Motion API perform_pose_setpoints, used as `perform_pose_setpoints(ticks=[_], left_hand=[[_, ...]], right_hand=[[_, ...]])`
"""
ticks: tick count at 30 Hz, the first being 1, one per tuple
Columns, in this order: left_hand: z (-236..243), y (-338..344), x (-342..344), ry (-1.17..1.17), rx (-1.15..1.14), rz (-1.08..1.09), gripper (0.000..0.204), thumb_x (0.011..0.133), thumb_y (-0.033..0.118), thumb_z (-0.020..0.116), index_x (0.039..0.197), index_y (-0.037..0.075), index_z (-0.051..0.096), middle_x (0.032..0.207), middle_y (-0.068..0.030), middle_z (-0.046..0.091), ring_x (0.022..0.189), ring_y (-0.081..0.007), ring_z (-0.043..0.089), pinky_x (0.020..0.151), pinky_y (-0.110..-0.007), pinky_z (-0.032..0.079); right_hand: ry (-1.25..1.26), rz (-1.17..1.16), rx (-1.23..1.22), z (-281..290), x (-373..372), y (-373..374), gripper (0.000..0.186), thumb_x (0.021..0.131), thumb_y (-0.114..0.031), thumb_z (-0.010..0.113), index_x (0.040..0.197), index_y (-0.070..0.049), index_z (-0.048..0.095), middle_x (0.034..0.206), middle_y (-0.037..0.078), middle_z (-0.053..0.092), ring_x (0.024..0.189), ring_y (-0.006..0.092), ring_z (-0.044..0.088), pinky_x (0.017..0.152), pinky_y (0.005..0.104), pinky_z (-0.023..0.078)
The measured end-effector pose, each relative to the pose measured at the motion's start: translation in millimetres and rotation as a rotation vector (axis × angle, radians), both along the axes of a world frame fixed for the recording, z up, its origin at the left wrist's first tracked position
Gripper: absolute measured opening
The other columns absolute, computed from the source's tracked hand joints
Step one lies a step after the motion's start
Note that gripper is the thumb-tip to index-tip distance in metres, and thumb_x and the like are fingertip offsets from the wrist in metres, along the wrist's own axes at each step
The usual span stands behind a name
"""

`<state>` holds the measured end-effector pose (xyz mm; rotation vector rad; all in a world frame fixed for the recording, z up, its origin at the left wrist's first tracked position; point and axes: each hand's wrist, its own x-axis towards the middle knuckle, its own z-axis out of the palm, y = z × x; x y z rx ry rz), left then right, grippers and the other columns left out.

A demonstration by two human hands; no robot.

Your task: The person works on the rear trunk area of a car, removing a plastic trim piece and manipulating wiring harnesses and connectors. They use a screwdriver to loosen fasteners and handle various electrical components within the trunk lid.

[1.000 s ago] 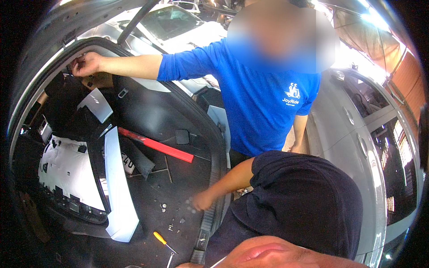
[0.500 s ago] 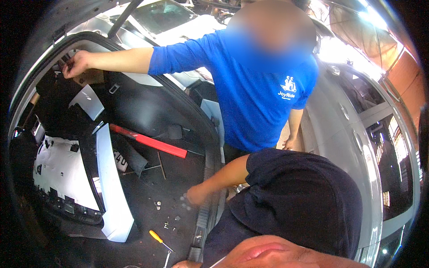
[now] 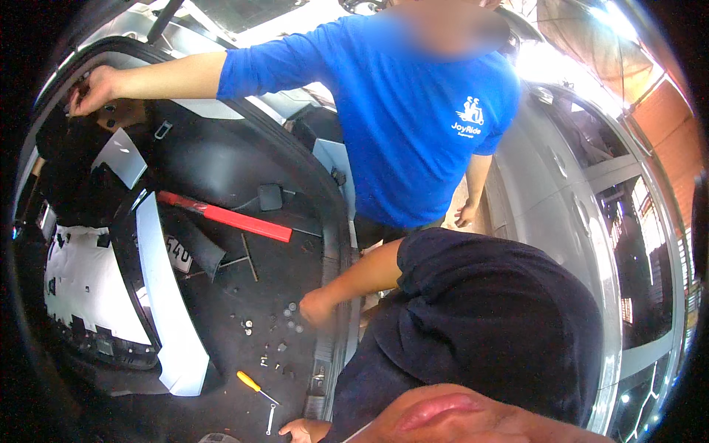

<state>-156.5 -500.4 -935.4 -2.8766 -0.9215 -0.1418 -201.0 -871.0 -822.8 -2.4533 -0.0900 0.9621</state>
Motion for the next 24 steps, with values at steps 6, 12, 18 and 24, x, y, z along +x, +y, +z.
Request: perform_pose_setpoints(ticks=[6,12,18,24], left_hand=[[0,-3,6,-0.028,0.003,-0.010,0.081,0.095,0.076,0.043,0.154,0.021,0.048,0.158,-0.0084,0.046,0.151,-0.0509,0.024,0.110,-0.079,0.021],[-1,-4,6,-0.047,0.004,-0.008,0.081,0.094,0.077,0.043,0.153,0.022,0.048,0.158,-0.0085,0.047,0.151,-0.0508,0.024,0.110,-0.078,0.021],[-2,10,-8,-0.068,0.006,0.099,0.081,0.094,0.077,0.042,0.153,0.022,0.048,0.158,-0.0086,0.047,0.151,-0.0507,0.024,0.110,-0.078,0.022],[-11,34,-15,-0.083,-0.001,0.235,0.082,0.094,0.077,0.042,0.153,0.022,0.048,0.158,-0.0086,0.047,0.151,-0.0506,0.025,0.110,-0.078,0.022]], right_hand=[[-0.068,0.119,-0.081,-48,-4,-7,0.026,0.084,-0.021,0.064,0.095,-0.003,0.079,0.097,0.018,0.077,0.092,0.0362,0.074,0.080,0.0493,0.059],[0.035,0.092,-0.128,-30,-12,-5,0.028,0.087,-0.018,0.060,0.102,0.000,0.076,0.101,0.021,0.076,0.096,0.0367,0.074,0.081,0.0477,0.059],[0.096,-0.063,-0.076,30,-11,7,0.028,0.087,-0.020,0.063,0.105,-0.002,0.075,0.102,0.020,0.076,0.098,0.0356,0.074,0.081,0.0495,0.059],[0.040,-0.021,-0.085,4,-10,-2,0.027,0.086,-0.029,0.068,0.094,-0.006,0.079,0.090,0.015,0.077,0.086,0.0333,0.075,0.072,0.0491,0.058]])
